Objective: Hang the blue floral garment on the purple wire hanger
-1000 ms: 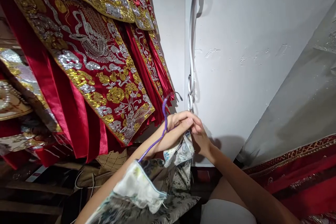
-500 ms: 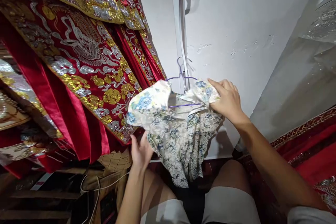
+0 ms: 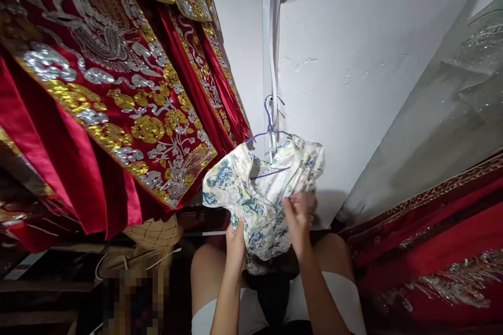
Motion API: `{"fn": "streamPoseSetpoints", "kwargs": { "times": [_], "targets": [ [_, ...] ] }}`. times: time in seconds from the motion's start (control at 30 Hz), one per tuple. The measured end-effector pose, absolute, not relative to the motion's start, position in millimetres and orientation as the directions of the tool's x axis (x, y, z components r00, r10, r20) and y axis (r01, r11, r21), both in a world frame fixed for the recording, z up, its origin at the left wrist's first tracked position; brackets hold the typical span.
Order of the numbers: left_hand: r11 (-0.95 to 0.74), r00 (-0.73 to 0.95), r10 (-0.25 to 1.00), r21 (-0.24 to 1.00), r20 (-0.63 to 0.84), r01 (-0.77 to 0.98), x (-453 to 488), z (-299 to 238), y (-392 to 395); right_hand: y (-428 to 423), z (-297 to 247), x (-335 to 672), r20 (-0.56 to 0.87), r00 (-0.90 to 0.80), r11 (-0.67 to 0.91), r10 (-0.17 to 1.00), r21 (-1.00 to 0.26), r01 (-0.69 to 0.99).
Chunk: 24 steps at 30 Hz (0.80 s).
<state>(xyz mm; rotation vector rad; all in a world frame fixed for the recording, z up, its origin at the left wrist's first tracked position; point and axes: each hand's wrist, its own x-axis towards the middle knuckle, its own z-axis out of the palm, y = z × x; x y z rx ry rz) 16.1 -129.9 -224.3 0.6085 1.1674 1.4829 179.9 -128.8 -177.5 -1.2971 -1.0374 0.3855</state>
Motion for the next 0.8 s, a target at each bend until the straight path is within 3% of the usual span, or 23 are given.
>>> {"fn": "streamPoseSetpoints", "kwargs": {
  "times": [0.03, 0.1, 0.17, 0.23, 0.33, 0.37, 0.43, 0.57, 0.67, 0.8],
  "targets": [
    [0.091, -0.253, 0.942, 0.894, -0.220, -0.439, 16, -224, -131, -124, -190, 170, 0.273, 0.467, 0.176, 0.841, -0.954, 0.241],
    [0.096, -0.245, 0.945, 0.902, -0.215, -0.421, 14, -225, -133, -114, -207, 160, 0.113, 0.384, 0.034, 0.916, -0.978, 0.207],
    [0.042, -0.332, 0.929, 0.937, -0.165, -0.348, 11, -228, -133, -111, -216, 161, 0.063, 0.361, -0.009, 0.931, -0.981, 0.196],
    [-0.104, -0.516, 0.857, 0.973, -0.017, -0.206, 9, -235, -133, -114, -220, 170, 0.025, 0.343, -0.036, 0.939, -0.985, 0.169],
    [-0.330, -0.698, 0.642, 0.936, 0.318, 0.123, 15, -247, -137, -128, -225, 183, -0.033, 0.290, -0.079, 0.956, -0.986, 0.146],
    [-0.373, -0.677, 0.607, 0.901, 0.416, 0.220, 21, -251, -140, -133, -225, 186, -0.044, 0.275, -0.086, 0.960, -0.986, 0.144],
    [-0.436, -0.512, 0.673, 0.845, 0.534, 0.309, 36, -256, -145, -140, -225, 188, -0.052, 0.254, -0.091, 0.966, -0.986, 0.142],
    [-0.437, -0.087, 0.886, 0.882, 0.456, 0.176, 70, -254, -150, -146, -219, 183, -0.040, 0.232, -0.067, 0.972, -0.992, 0.109],
    [-0.364, -0.030, 0.929, 0.927, 0.368, 0.088, 82, -246, -147, -150, -213, 180, 0.000, 0.238, -0.007, 0.971, -1.000, 0.026],
    [-0.342, -0.063, 0.937, 0.939, 0.344, 0.037, 80, -240, -147, -157, -208, 181, 0.051, 0.109, 0.056, 0.993, -0.998, -0.037]
  ]
}}
